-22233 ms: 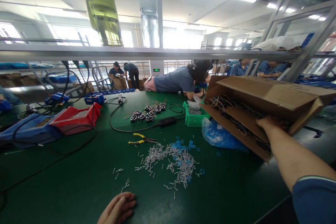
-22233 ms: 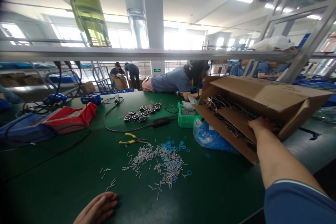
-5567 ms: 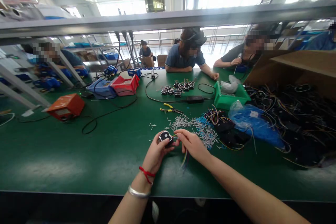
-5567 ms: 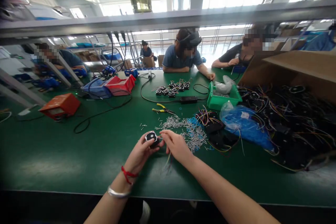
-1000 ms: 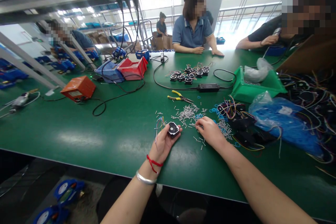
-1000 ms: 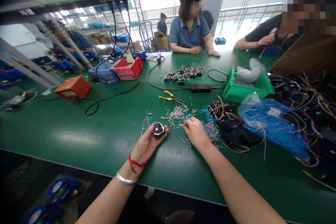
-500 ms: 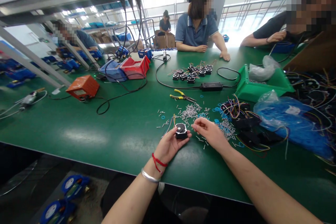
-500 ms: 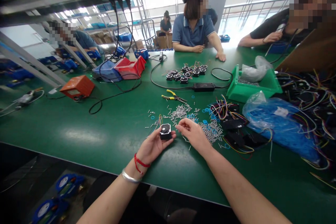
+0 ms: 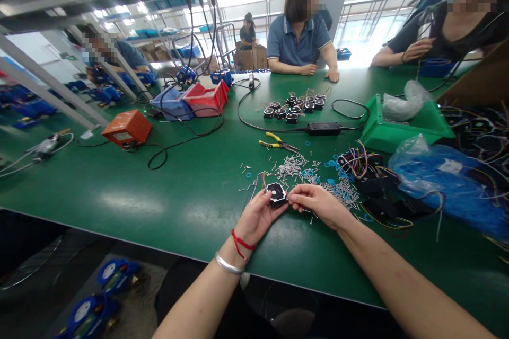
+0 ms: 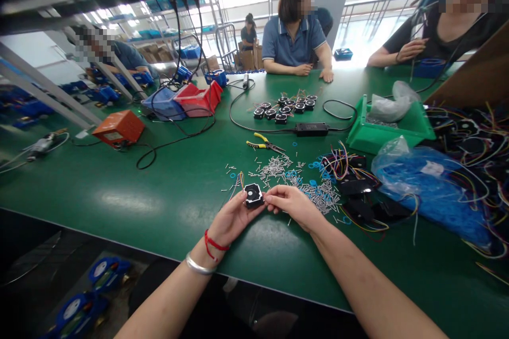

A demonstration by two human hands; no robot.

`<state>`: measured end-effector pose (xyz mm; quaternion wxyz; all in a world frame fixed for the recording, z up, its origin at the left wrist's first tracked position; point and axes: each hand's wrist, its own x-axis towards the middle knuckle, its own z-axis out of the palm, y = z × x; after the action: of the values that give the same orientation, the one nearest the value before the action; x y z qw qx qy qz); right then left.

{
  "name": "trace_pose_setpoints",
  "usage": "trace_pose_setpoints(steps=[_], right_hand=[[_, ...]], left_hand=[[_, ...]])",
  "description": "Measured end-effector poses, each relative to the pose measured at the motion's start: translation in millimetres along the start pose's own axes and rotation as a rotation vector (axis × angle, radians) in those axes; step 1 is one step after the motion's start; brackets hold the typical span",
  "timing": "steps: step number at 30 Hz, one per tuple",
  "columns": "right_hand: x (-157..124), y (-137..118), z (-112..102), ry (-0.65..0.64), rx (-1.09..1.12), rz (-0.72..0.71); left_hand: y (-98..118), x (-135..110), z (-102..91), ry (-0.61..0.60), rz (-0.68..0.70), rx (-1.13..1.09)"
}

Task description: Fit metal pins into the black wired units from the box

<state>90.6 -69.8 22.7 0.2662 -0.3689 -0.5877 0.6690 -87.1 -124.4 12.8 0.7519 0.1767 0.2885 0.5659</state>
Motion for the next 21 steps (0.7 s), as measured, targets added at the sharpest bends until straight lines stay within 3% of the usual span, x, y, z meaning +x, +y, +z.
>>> trace_pose_setpoints(steps=[14,21], right_hand=[[0.6,0.6,3.3,0.018,0.001,-0.015],[0.4,1.0,5.5,0.031,-0.145,-0.025]], left_hand=[[0.4,0.4,1.7,0.000,0.019,0.018],[-0.6,-0.8,1.4,0.008,0.024,0.044]])
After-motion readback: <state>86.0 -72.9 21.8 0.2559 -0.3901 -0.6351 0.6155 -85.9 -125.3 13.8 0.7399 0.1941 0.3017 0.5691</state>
